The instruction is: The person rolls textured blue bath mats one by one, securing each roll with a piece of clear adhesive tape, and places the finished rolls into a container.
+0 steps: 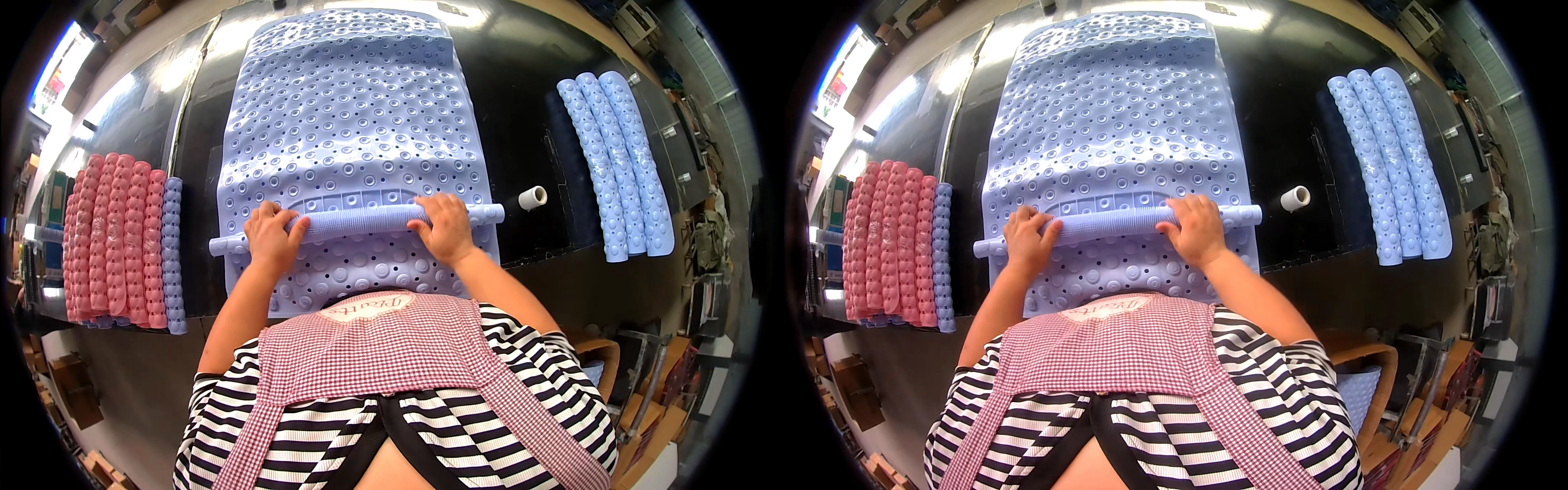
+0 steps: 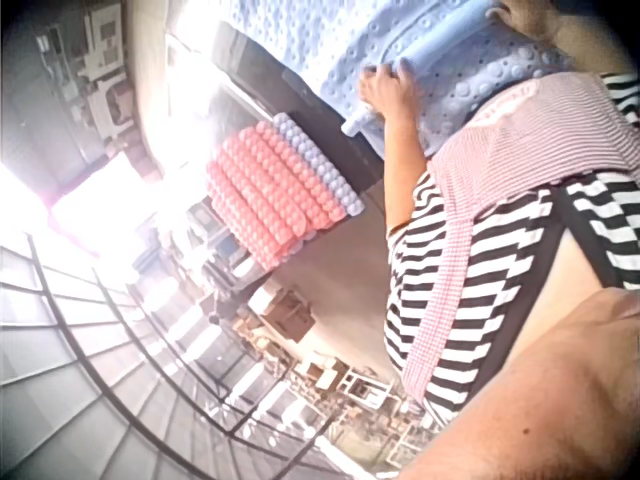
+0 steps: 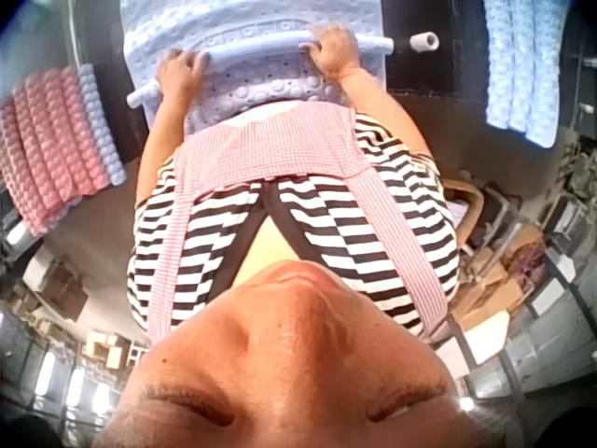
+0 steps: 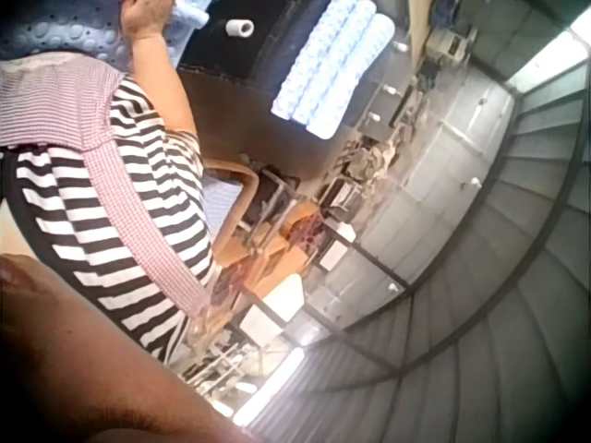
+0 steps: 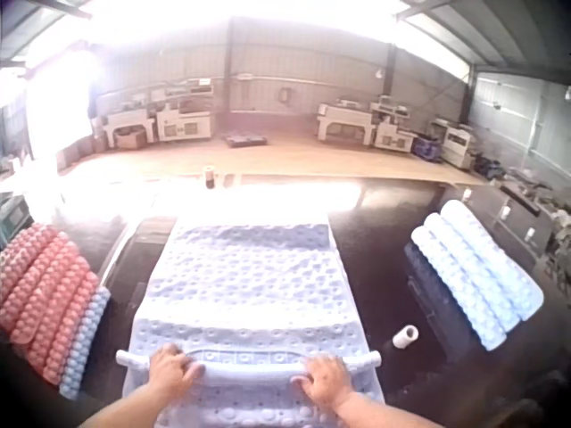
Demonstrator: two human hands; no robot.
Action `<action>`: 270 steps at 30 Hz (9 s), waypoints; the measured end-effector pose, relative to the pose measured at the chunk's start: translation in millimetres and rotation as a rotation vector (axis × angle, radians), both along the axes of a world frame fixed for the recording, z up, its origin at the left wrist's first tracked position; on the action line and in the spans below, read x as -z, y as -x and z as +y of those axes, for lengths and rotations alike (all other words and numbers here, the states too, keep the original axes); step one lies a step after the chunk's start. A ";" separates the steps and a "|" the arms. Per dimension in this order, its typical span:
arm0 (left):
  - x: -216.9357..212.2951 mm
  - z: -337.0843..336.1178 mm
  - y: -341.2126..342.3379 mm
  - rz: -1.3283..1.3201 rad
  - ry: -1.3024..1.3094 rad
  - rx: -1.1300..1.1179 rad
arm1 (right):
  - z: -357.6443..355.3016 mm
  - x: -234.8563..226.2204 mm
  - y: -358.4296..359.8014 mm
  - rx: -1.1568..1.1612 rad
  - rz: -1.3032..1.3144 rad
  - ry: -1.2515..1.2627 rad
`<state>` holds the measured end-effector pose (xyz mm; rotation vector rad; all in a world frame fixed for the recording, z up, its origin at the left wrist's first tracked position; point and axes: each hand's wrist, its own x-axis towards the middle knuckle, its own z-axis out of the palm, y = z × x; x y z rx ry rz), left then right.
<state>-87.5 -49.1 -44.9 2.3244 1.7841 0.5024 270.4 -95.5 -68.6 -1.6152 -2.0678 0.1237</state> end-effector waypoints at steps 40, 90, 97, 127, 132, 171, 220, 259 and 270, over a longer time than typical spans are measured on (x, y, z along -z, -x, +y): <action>-5.7 273.7 -82.7 -0.130 0.306 0.097 | 182.1 -12.8 51.4 0.011 -0.249 -0.148; -14.7 82.0 -70.4 0.130 0.011 0.245 | 160.0 -40.0 42.8 0.004 -0.047 0.129; -38.3 182.0 -82.6 0.077 0.371 0.249 | 124.6 -15.8 37.7 -0.068 -0.222 0.022; -26.4 23.5 -63.4 0.194 0.141 0.173 | 38.6 -22.2 26.3 -0.255 -0.183 -0.062; 2.1 -5.6 -60.6 0.205 -0.199 0.095 | 9.4 -27.5 37.9 -0.245 -0.192 -0.035; -24.3 199.0 -56.6 0.306 0.017 0.270 | 252.5 -69.9 70.5 -0.091 -0.372 0.450; 49.5 255.8 116.4 -0.250 0.361 -0.631 | 94.7 -59.0 44.3 -0.191 -0.107 0.323; 32.1 238.4 104.6 -0.187 0.129 -0.401 | 88.5 -48.8 45.2 -0.176 -0.097 0.193; 19.6 235.7 92.1 -0.298 0.228 -0.368 | 89.2 -49.5 44.7 -0.191 -0.074 0.159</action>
